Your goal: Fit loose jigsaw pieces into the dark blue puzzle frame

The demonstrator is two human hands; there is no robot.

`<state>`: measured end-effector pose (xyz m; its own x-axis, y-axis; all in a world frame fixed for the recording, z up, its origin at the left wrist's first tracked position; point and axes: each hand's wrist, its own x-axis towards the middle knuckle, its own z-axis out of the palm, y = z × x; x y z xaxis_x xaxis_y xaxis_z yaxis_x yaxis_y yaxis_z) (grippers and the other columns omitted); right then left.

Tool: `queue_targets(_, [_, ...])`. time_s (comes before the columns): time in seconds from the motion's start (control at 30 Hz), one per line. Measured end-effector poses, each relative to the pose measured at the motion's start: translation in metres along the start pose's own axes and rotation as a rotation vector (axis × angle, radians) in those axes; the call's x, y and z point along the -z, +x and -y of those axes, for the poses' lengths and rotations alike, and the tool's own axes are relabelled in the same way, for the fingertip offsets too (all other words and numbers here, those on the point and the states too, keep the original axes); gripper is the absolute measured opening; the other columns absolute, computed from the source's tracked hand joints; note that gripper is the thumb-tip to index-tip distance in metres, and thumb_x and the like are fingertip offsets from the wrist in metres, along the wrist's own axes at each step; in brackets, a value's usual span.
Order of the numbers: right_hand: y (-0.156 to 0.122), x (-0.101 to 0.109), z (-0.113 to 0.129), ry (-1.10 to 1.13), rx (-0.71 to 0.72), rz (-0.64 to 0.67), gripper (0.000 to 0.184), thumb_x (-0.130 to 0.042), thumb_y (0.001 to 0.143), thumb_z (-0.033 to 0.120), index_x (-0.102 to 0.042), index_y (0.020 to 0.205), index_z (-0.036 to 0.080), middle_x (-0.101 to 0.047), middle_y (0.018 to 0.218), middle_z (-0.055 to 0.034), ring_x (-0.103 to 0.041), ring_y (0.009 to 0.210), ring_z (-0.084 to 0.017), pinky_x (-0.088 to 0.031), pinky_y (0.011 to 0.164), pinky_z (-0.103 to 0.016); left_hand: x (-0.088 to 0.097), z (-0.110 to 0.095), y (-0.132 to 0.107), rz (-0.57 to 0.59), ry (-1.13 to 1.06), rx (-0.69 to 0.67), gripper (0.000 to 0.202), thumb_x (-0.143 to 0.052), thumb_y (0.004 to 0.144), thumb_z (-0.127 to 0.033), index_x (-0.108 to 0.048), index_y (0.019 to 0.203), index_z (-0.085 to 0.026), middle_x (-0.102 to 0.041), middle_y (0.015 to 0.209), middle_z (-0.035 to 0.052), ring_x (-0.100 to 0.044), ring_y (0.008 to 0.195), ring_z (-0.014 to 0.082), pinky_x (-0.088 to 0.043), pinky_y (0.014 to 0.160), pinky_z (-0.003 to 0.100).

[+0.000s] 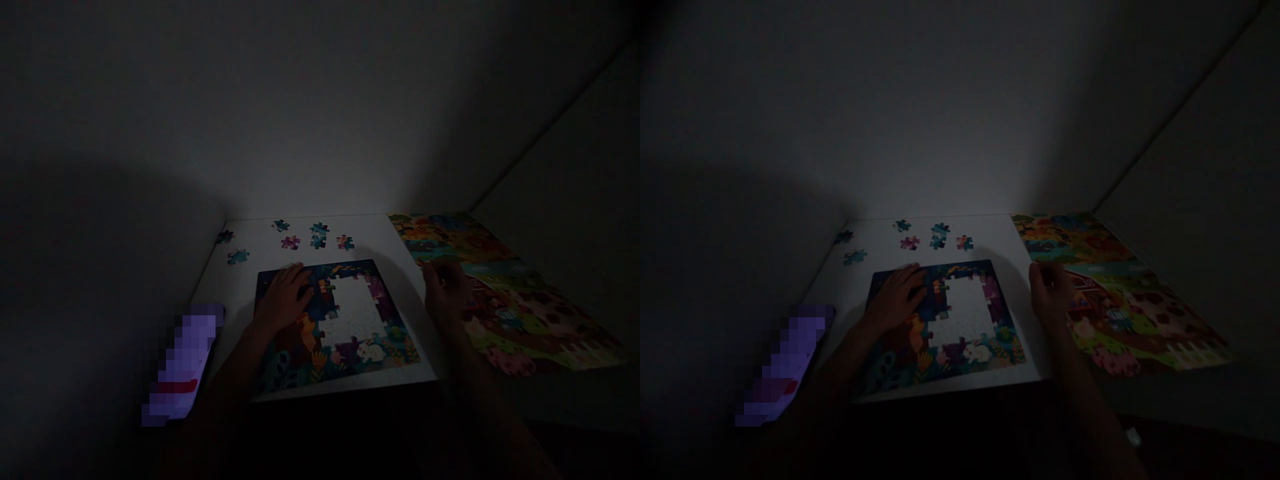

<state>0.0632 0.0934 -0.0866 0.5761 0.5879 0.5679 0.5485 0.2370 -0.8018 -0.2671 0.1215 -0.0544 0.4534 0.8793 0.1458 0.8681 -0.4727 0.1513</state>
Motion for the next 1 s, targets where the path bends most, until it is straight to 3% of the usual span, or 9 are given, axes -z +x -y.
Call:
queue_targets(0.17, [0.023,-0.045,0.001,0.106,-0.008,0.15,0.026,-0.062,0.081,0.044,-0.055,0.07,0.021,-0.051,0.06,0.0036,-0.045,0.059,-0.014,-0.036,0.058,-0.028,-0.002,0.0,0.001,-0.011,-0.015,0.022,0.042,-0.048,0.097,-0.035,-0.055,0.136,-0.018,-0.049,0.149,0.0118,-0.041,0.141,0.0265,-0.034,0.117,0.048])
queue_targets(0.43, [0.06,-0.151,-0.007,0.185,-0.03,0.667,0.022,-0.061,0.074,0.044,-0.061,0.071,0.022,-0.063,0.075,-0.0021,-0.057,0.072,-0.018,-0.045,0.07,-0.032,-0.008,0.003,0.0,-0.06,-0.059,0.044,0.04,-0.051,0.096,-0.033,-0.057,0.133,-0.022,-0.049,0.15,0.0096,-0.043,0.14,0.0261,-0.036,0.117,0.05])
queue_targets(0.57, [0.065,-0.189,-0.018,0.168,-0.063,0.744,0.021,-0.061,0.073,0.043,-0.063,0.077,0.022,-0.064,0.077,-0.0029,-0.06,0.073,-0.019,-0.047,0.07,-0.031,-0.011,0.005,0.0,-0.057,-0.071,0.06,0.039,-0.054,0.093,-0.03,-0.058,0.132,-0.023,-0.049,0.151,0.0085,-0.043,0.14,0.026,-0.034,0.118,0.05])
queue_targets(0.73, [0.063,-0.197,-0.025,0.124,-0.058,0.832,0.024,-0.059,0.081,0.044,-0.066,0.087,0.021,-0.067,0.085,-0.0042,-0.064,0.077,-0.019,-0.049,0.072,-0.032,-0.011,0.007,0.0,-0.057,-0.097,0.064,0.039,-0.052,0.095,-0.027,-0.057,0.133,-0.025,-0.05,0.149,0.0073,-0.045,0.138,0.0244,-0.037,0.116,0.05])
queue_targets(1.0, [0.062,-0.195,-0.028,-0.01,0.145,0.846,0.02,-0.063,0.083,0.039,-0.071,0.09,0.022,-0.067,0.1,-0.0084,-0.064,0.097,-0.025,-0.048,0.089,-0.039,-0.017,0.01,-0.003,-0.089,-0.051,0.022,0.039,-0.048,0.096,-0.027,-0.056,0.135,-0.024,-0.051,0.149,0.0085,-0.046,0.139,0.0262,-0.043,0.113,0.052])
